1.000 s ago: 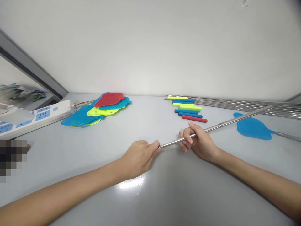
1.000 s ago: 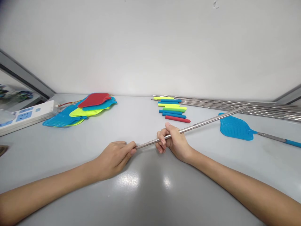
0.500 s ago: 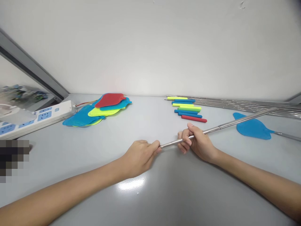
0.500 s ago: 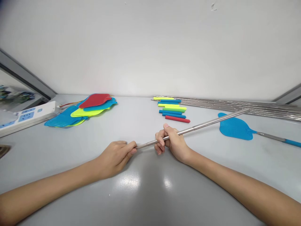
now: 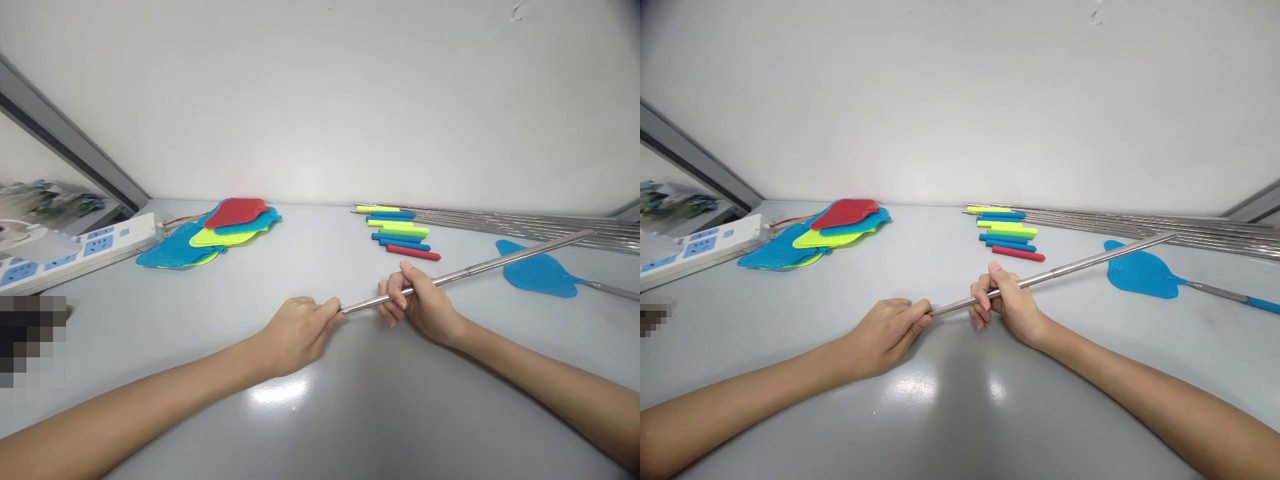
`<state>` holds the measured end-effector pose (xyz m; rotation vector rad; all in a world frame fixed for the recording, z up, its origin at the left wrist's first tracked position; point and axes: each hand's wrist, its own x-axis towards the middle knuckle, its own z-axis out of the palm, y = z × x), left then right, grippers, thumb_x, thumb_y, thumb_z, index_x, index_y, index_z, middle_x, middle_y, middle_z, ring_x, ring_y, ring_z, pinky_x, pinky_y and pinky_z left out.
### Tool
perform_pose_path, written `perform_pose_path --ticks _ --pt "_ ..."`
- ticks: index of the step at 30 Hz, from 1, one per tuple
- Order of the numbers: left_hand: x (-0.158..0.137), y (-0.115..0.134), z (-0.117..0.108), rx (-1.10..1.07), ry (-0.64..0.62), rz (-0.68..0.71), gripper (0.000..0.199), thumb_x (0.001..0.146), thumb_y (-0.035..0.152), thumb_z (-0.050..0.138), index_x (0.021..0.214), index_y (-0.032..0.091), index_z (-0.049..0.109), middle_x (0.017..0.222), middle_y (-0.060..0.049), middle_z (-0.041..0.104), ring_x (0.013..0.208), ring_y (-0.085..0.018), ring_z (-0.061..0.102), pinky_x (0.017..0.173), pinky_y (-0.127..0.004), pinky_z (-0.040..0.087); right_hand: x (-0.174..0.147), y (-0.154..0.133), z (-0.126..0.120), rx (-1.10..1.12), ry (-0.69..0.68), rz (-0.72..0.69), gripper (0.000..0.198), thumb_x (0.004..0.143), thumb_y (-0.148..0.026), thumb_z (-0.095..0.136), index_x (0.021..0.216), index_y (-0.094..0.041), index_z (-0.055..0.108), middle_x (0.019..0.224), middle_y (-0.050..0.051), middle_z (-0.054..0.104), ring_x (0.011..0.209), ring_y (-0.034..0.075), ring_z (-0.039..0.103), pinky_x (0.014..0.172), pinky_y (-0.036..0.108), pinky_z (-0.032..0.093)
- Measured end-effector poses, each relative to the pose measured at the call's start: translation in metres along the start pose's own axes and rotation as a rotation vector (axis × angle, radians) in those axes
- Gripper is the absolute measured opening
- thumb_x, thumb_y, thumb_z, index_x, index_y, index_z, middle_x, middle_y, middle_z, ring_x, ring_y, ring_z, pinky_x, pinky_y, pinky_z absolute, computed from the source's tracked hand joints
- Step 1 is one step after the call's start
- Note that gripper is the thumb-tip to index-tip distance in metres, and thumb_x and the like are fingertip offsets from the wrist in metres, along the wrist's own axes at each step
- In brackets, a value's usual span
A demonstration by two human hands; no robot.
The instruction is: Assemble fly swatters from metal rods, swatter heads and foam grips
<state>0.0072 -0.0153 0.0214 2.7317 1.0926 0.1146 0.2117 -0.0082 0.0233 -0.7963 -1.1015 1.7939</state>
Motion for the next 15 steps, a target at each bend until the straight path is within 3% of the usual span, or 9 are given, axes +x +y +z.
perform_pose_path --ticks 15 --pt "-0.0003 -0.0005 -0.0012 -0.019 -0.01 0.03 0.025 0.088 0.027 0.015 0.075 0.019 0.035 0.051 0.002 0.044 0.047 -0.014 0.042 0.05 -0.024 0.033 -0.0017 0.0066 0.0 -0.027 -0.047 -0.039 0.05 0.084 -0.044 0.027 0.047 -0.016 0.045 0.044 -0.002 0.036 0.043 0.012 0.042 0.048 0.028 0.039"
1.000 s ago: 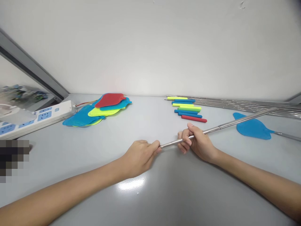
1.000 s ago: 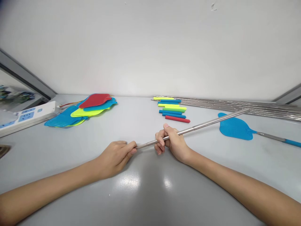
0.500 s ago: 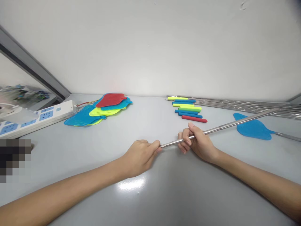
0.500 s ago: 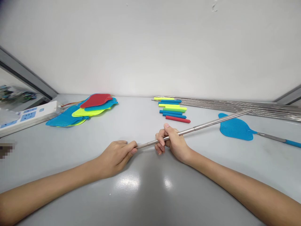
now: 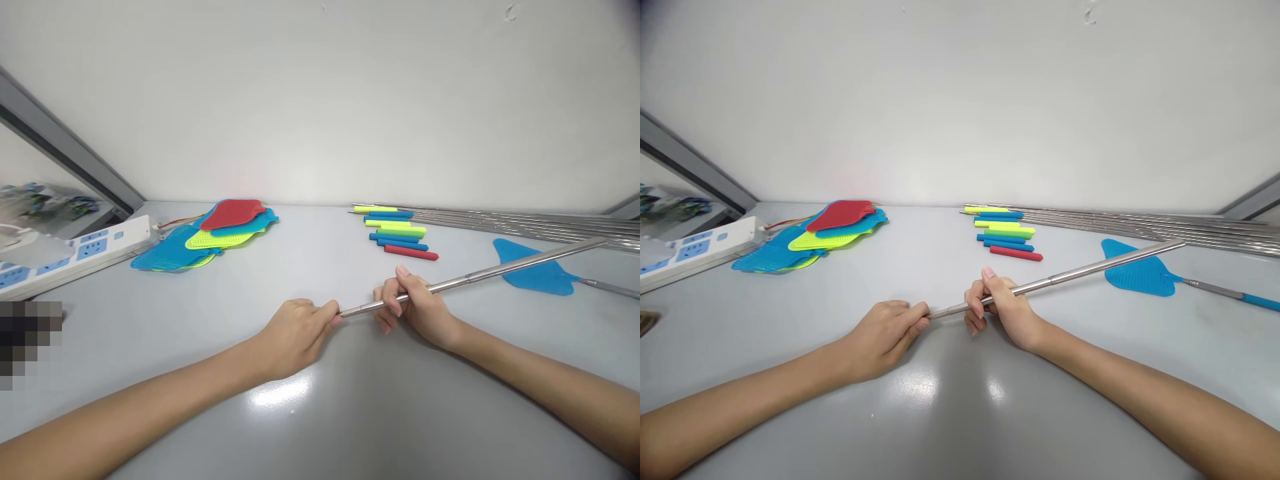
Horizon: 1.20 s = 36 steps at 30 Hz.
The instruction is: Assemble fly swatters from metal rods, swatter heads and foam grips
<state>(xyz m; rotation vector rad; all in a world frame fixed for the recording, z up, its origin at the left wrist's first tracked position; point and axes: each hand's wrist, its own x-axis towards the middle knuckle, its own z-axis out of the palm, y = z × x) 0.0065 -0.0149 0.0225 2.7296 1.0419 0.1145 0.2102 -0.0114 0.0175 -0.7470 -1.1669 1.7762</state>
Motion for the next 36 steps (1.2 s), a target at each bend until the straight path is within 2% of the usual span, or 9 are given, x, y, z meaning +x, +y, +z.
perform_pose_path --ticks 15,25,28,31,33,36 --pt "0.0 0.0 -0.001 -0.025 0.029 0.037 0.027 0.088 0.027 0.015 0.071 0.019 0.034 0.049 0.003 0.043 0.044 -0.014 0.041 0.049 -0.024 0.032 -0.005 0.002 0.004 -0.097 -0.027 0.003 0.049 0.084 -0.043 0.025 0.049 -0.016 0.046 0.044 -0.001 0.04 0.045 0.013 0.046 0.049 0.028 0.038" --pt "0.001 0.001 -0.003 -0.089 0.025 0.011 0.026 0.088 0.027 0.018 0.07 0.019 0.035 0.049 0.005 0.037 0.044 -0.011 0.038 0.049 -0.023 0.033 -0.003 0.0 0.002 -0.168 -0.018 0.005 0.049 0.085 -0.042 0.024 0.049 -0.015 0.046 0.043 0.0 0.043 0.043 0.012 0.045 0.048 0.026 0.038" --pt "0.001 0.001 -0.005 -0.165 0.042 -0.012 0.026 0.088 0.028 0.02 0.072 0.019 0.037 0.049 0.006 0.036 0.045 -0.01 0.038 0.051 -0.022 0.033 -0.003 -0.005 0.003 -0.219 0.01 0.018 0.042 0.085 -0.04 0.026 0.059 -0.015 0.048 0.043 -0.002 0.044 0.041 0.01 0.043 0.045 0.024 0.036" --pt "0.0 0.001 -0.007 -0.331 0.05 -0.053 0.028 0.089 0.029 0.019 0.071 0.019 0.037 0.052 0.006 0.035 0.046 -0.009 0.036 0.05 -0.021 0.032 -0.005 -0.013 0.008 -0.227 -0.012 0.063 0.017 0.079 -0.034 0.047 0.072 -0.018 0.045 0.047 -0.006 0.043 0.041 0.007 0.038 0.043 0.019 0.033" --pt "0.0 0.0 -0.008 -0.477 0.054 -0.074 0.03 0.089 0.03 0.017 0.069 0.019 0.036 0.054 0.005 0.033 0.046 -0.008 0.032 0.047 -0.02 0.03 -0.007 -0.019 0.011 -0.16 -0.114 0.113 0.014 0.075 -0.028 0.054 0.077 -0.019 0.044 0.051 -0.006 0.043 0.045 0.006 0.04 0.044 0.018 0.033" --pt "0.0 -0.002 -0.009 -0.643 0.086 -0.093 0.031 0.088 0.033 0.019 0.068 0.018 0.037 0.055 0.005 0.031 0.048 -0.008 0.03 0.046 -0.019 0.028 -0.007 -0.027 0.01 0.066 -0.195 0.147 0.014 0.077 -0.025 0.051 0.089 -0.019 0.049 0.053 -0.004 0.043 0.051 0.009 0.046 0.042 0.018 0.032"
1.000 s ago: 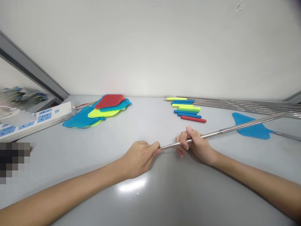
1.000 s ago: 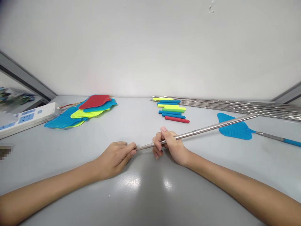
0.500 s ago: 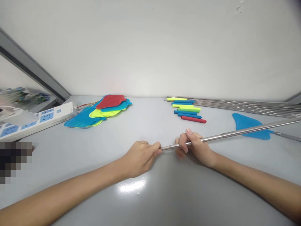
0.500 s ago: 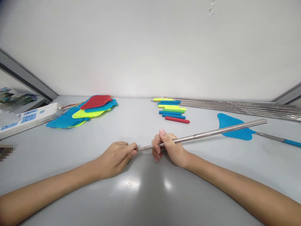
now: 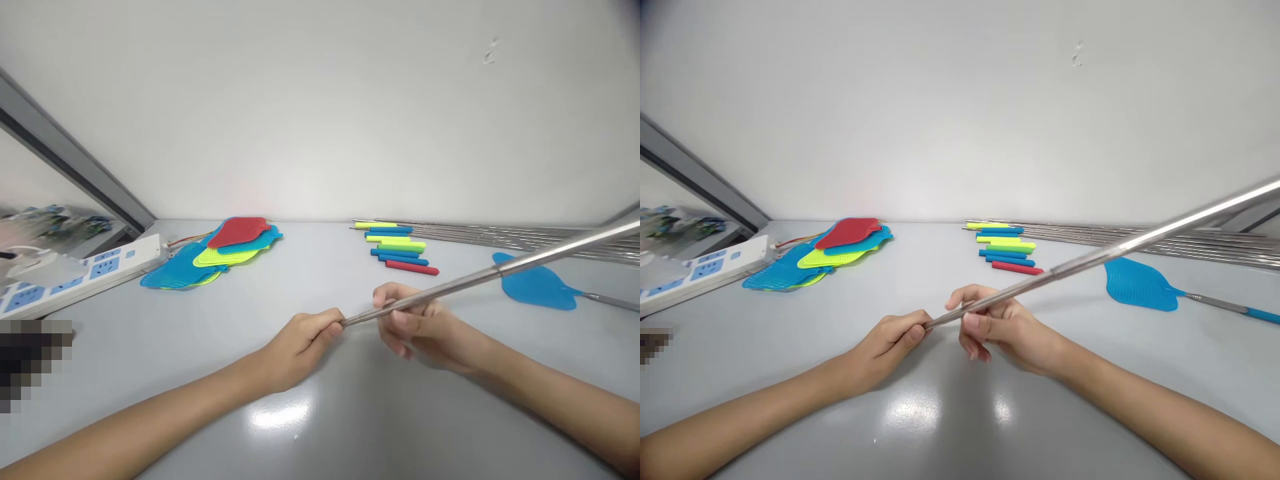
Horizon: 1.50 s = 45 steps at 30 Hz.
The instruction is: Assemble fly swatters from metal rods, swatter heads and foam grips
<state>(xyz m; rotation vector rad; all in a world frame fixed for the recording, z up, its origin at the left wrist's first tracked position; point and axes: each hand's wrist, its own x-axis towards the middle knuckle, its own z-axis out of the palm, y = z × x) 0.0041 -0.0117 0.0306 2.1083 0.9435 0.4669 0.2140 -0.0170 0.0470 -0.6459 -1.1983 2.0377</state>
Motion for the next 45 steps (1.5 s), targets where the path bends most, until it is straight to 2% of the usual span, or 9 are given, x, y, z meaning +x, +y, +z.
perform_pose_path --ticks 4,7,9,14,16,19,23,33,45 --pt "0.002 -0.001 -0.001 -0.057 0.068 0.005 0.032 0.088 0.033 0.023 0.071 0.016 0.044 0.058 0.004 0.036 0.051 -0.007 0.032 0.049 -0.019 0.03 0.0 -0.015 -0.011 0.24 -0.05 0.17 0.024 0.076 -0.013 0.046 0.099 -0.018 0.053 0.062 0.0 0.05 0.061 0.01 0.053 0.041 0.015 0.036" --pt "0.003 0.001 -0.002 -0.022 0.039 0.065 0.033 0.088 0.031 0.024 0.076 0.016 0.051 0.061 0.003 0.043 0.054 -0.008 0.038 0.052 -0.018 0.033 0.0 -0.027 -0.015 0.177 -0.162 0.391 0.022 0.079 -0.018 0.04 0.097 -0.015 0.053 0.071 0.005 0.057 0.061 0.012 0.057 0.038 0.015 0.038" --pt "0.002 0.003 -0.002 0.018 -0.003 0.104 0.032 0.088 0.03 0.026 0.081 0.016 0.053 0.064 0.002 0.047 0.057 -0.008 0.042 0.055 -0.018 0.035 -0.002 -0.033 -0.012 0.081 -0.21 0.502 0.029 0.082 -0.026 0.036 0.107 -0.016 0.047 0.079 0.009 0.059 0.054 0.012 0.058 0.034 0.015 0.037" --pt "-0.001 0.007 -0.001 0.111 -0.081 0.167 0.029 0.088 0.026 0.027 0.088 0.019 0.054 0.069 0.001 0.053 0.063 -0.009 0.047 0.06 -0.019 0.036 -0.008 -0.035 -0.001 -0.043 -0.303 0.724 0.036 0.08 -0.027 0.043 0.116 -0.019 0.039 0.067 0.003 0.059 0.038 0.007 0.052 0.029 0.013 0.036" --pt "-0.002 0.006 0.0 0.19 -0.093 0.188 0.028 0.088 0.026 0.026 0.087 0.019 0.054 0.068 0.002 0.053 0.061 -0.009 0.047 0.06 -0.019 0.036 -0.009 -0.032 0.0 -0.127 -0.281 0.743 0.031 0.081 -0.028 0.042 0.109 -0.016 0.045 0.064 0.002 0.057 0.037 0.007 0.051 0.03 0.013 0.036" --pt "-0.003 0.002 0.004 0.338 -0.076 0.207 0.028 0.088 0.028 0.026 0.082 0.018 0.052 0.062 0.003 0.05 0.055 -0.009 0.044 0.055 -0.02 0.034 -0.009 -0.027 -0.002 -0.217 -0.228 0.777 0.027 0.08 -0.032 0.042 0.098 -0.015 0.053 0.055 -0.003 0.047 0.031 0.002 0.037 0.024 0.011 0.025" --pt "-0.004 -0.002 0.008 0.494 -0.061 0.227 0.028 0.088 0.03 0.026 0.071 0.018 0.044 0.057 0.004 0.047 0.05 -0.009 0.041 0.052 -0.021 0.033 -0.006 -0.022 -0.004 -0.144 -0.228 0.866 0.022 0.08 -0.033 0.043 0.088 -0.015 0.055 0.053 -0.007 0.028 0.033 0.0 0.019 0.024 0.01 0.014" --pt "-0.005 -0.001 0.009 0.609 -0.09 0.268 0.026 0.088 0.027 0.025 0.07 0.018 0.041 0.058 0.003 0.051 0.047 -0.01 0.044 0.047 -0.02 0.032 -0.005 -0.012 -0.001 0.039 -0.221 0.866 0.019 0.081 -0.029 0.042 0.084 -0.013 0.053 0.051 -0.007 0.019 0.036 0.002 0.012 0.024 0.01 0.009" --pt "-0.005 -0.003 0.013 0.633 -0.118 0.292 0.028 0.088 0.028 0.025 0.069 0.017 0.043 0.056 0.003 0.052 0.046 -0.01 0.045 0.045 -0.021 0.03 0.004 0.011 -0.008 0.39 -0.273 0.919 0.017 0.084 -0.024 0.037 0.084 -0.014 0.05 0.05 -0.007 0.02 0.035 0.003 0.009 0.022 0.011 0.009"
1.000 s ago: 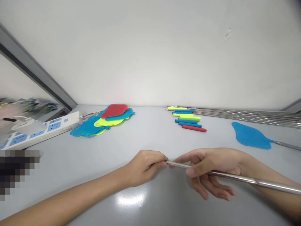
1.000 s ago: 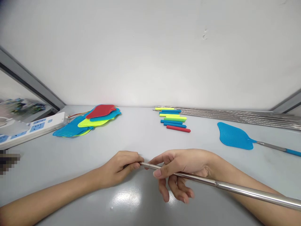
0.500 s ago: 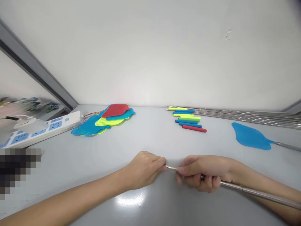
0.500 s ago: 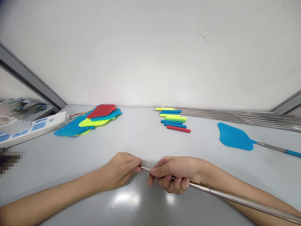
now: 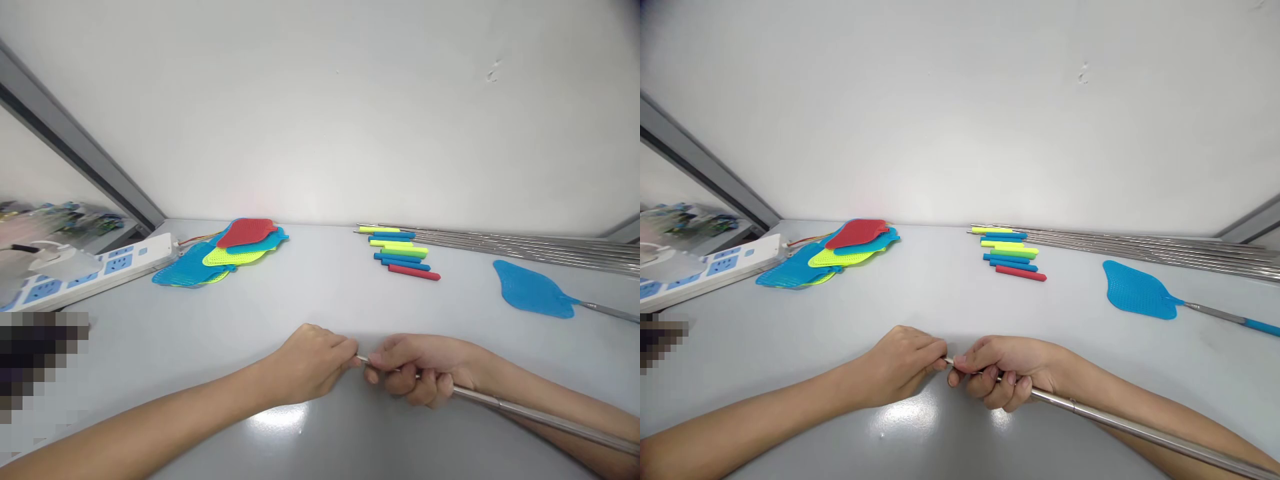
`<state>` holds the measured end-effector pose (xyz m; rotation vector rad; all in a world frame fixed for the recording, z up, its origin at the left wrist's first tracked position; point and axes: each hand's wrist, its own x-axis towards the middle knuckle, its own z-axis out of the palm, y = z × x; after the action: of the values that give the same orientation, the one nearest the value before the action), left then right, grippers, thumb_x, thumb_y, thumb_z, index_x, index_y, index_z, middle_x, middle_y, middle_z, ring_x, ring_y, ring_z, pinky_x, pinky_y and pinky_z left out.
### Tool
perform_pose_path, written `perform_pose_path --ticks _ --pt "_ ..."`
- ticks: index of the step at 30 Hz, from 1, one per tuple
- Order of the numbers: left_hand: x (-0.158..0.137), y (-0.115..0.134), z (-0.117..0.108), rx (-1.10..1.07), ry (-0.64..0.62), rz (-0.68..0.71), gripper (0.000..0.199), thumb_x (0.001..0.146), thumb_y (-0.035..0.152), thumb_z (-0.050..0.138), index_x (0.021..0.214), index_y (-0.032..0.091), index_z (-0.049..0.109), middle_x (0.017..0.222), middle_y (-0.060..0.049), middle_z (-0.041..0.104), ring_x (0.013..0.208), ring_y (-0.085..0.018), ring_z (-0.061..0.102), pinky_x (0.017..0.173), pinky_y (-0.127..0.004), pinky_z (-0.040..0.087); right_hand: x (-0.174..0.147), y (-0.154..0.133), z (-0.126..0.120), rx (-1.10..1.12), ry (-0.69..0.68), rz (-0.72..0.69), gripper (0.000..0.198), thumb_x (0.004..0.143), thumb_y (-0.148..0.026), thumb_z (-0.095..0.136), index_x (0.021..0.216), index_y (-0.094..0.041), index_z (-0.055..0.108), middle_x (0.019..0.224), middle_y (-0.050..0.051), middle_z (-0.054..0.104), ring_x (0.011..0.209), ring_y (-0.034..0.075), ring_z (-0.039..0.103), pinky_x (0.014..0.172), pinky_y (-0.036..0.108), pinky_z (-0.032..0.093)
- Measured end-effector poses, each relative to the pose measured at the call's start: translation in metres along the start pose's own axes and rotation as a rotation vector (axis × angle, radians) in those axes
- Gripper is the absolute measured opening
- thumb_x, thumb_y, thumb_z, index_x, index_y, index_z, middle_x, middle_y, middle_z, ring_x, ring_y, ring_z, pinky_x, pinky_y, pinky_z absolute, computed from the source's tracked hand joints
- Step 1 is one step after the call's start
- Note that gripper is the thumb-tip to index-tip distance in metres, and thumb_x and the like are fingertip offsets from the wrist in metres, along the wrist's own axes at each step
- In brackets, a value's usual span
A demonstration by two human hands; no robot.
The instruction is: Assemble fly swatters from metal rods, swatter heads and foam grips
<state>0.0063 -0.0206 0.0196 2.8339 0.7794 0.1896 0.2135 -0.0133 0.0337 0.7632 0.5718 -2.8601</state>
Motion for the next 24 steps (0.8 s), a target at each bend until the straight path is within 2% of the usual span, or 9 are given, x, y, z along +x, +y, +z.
perform_pose_path --ticks 6,11,14,24 --pt "0.0 -0.001 0.0 0.002 0.0 -0.006 0.028 0.087 0.027 0.024 0.067 0.018 0.041 0.056 0.003 0.051 0.046 -0.009 0.044 0.045 -0.021 0.029 0.002 0.0 -0.003 0.1 -0.05 0.021 0.021 0.085 -0.025 0.032 0.083 -0.013 0.049 0.049 -0.007 0.022 0.034 0.003 0.008 0.021 0.011 0.008" --pt "0.001 -0.002 0.001 -0.037 0.03 -0.054 0.027 0.088 0.026 0.024 0.066 0.018 0.038 0.054 0.004 0.048 0.046 -0.009 0.043 0.045 -0.021 0.029 0.005 -0.008 -0.012 0.249 -0.179 0.102 0.026 0.086 -0.025 0.027 0.089 -0.011 0.049 0.045 -0.008 0.02 0.032 0.004 0.006 0.018 0.011 0.004" --pt "0.002 -0.003 -0.002 -0.055 0.028 -0.062 0.028 0.088 0.027 0.024 0.065 0.018 0.037 0.053 0.004 0.048 0.046 -0.009 0.043 0.045 -0.021 0.029 0.007 -0.01 -0.016 0.276 -0.225 0.123 0.027 0.086 -0.026 0.027 0.086 -0.012 0.049 0.045 -0.008 0.021 0.032 0.004 0.006 0.017 0.012 0.003" --pt "0.002 -0.001 -0.002 -0.009 0.044 -0.072 0.028 0.087 0.024 0.024 0.066 0.018 0.039 0.053 0.003 0.049 0.045 -0.009 0.045 0.044 -0.021 0.031 0.009 -0.014 -0.016 0.27 -0.201 0.162 0.019 0.086 -0.026 0.029 0.078 -0.015 0.043 0.044 -0.009 0.02 0.031 0.004 0.004 0.017 0.012 0.004"
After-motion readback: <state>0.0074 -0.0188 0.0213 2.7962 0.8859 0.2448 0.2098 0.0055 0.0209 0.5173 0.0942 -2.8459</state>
